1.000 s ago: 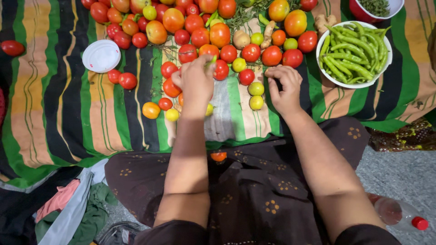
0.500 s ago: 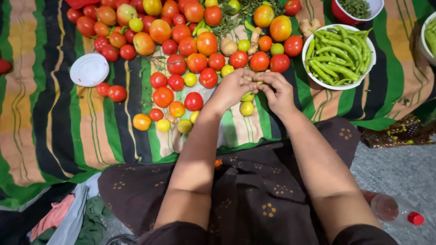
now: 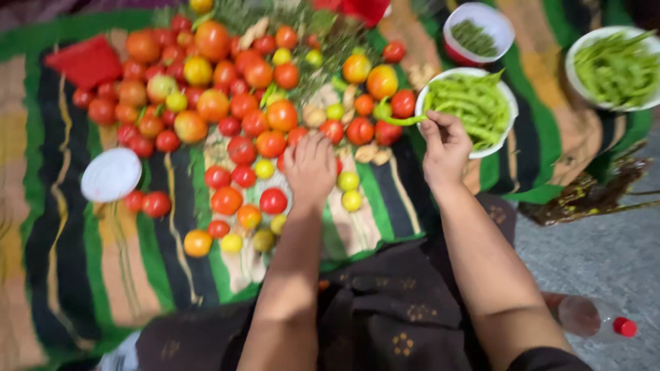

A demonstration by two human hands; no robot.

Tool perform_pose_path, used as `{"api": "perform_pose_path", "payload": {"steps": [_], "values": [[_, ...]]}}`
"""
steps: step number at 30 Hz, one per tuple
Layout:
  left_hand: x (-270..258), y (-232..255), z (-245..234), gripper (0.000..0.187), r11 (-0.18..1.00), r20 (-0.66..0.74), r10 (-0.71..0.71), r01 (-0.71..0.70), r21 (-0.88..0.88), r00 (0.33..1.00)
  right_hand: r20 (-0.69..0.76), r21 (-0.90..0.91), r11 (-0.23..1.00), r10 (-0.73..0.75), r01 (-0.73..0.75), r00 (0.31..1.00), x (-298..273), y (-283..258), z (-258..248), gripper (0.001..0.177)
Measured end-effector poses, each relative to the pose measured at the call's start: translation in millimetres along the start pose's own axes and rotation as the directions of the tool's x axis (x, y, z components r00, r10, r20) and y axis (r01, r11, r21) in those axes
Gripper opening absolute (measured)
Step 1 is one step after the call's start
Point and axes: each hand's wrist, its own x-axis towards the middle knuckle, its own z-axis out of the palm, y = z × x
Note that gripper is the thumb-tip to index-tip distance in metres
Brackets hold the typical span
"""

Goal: The person sits on the floor and sorts a large pile of tomatoes, lemons, and ginger by hand. They pick up individual items, inspect them, and place them into separate piles or bowls, including a bowl of green chilies.

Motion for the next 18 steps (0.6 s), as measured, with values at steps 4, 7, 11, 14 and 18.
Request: {"api": "perform_pose_path", "payload": {"steps": [4, 7, 11, 14, 18], "values": [[-6, -4, 2, 0.019, 1.000, 0.040, 0.002, -0.002, -0.009, 0.999, -0.110, -0.261, 0.949, -0.209, 0.175, 0.972, 63, -28, -49, 0.009], [-5, -3, 3, 0.019, 1.000, 0.047, 0.010, -0.010, 0.012, 0.999, -0.151, -0.225, 0.921, -0.355, 0.318, 0.923, 144, -34, -111, 0.009], [-6, -4, 4, 0.019, 1.000, 0.066, 0.002, -0.003, 0.013, 0.998, -0.167, -0.534, 0.768, -0.505, 0.354, 0.847, 230, -33, -222, 0.009], [-6, -4, 5, 0.019, 1.000, 0.064, -0.015, 0.015, -0.004, 0.998, -0.188, -0.683, 0.681, -0.514, 0.265, 0.837, 252, -17, -303, 0.009], [-7, -4, 7, 0.016, 1.000, 0.047, -0.011, 0.012, -0.008, 0.999, -0.409, -0.763, 0.642, -0.388, -0.076, 0.826, 247, -6, -375, 0.007]]}}
